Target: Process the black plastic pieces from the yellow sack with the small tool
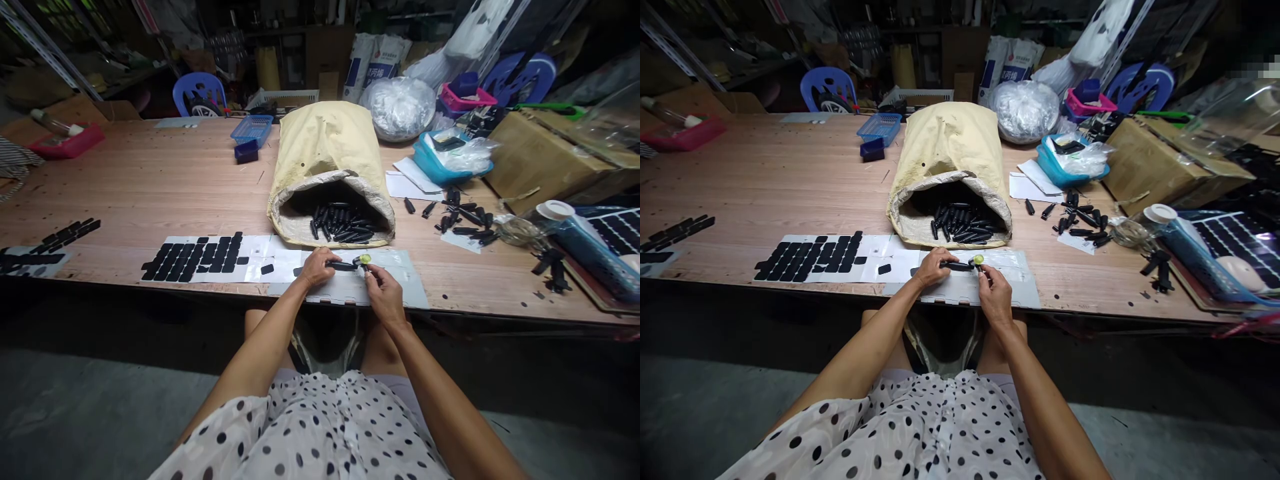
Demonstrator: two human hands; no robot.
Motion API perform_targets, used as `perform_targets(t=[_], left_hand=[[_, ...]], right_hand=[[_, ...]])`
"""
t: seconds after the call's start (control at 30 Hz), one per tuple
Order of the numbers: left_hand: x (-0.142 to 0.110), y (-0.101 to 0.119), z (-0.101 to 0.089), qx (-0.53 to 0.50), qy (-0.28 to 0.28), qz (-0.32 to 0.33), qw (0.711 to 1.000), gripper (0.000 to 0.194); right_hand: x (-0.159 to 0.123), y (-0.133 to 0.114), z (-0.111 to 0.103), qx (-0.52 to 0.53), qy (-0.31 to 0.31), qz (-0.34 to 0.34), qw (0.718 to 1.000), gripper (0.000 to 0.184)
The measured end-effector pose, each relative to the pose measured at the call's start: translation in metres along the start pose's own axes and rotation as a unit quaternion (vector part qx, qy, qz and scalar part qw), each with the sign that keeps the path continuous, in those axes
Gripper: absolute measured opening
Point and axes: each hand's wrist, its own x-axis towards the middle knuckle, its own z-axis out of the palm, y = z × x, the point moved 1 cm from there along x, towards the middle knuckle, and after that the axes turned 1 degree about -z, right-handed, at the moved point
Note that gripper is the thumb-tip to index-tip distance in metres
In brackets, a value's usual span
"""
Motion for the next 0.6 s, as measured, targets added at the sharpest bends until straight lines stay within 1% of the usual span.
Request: perform_targets(t=[0.07,0.17,0.3,0.47,0.6], left_hand=[[0.001,0.0001,0.0006,-0.008,0.015,-0.007,1.0,0.032],[0.0024,0.0006,0.0023,-0.011,0.03,-0.012,0.999,0.029],[0.0024,-0.0003,0.0038,-0.017,0.041,-0.004,0.999,0.019],[0.0008,-0.002,0.0034,-0.032,0.04,0.008,0.999,0.014],[-0.0003,-0.0011,0.0027,-0.036,0.037,0.007,0.999,0.015]], right_hand=[[-0.0002,-0.0002,0.0004,0.001,0.002,-0.002,1.0,0.037],[-0.0008,0.0005,0.0002,-0.007,0.002,-0.006,1.0,0.038],[-0.0027,0.0015,0.0,-0.01,0.001,-0.011,1.0,0.037],[-0.0061,-0.0015,0.001,0.001,-0.001,-0.006,1.0,0.036],[-0.0087,-0.0039,0.0018,0.005,-0.007,-0.007,1.0,0.035]])
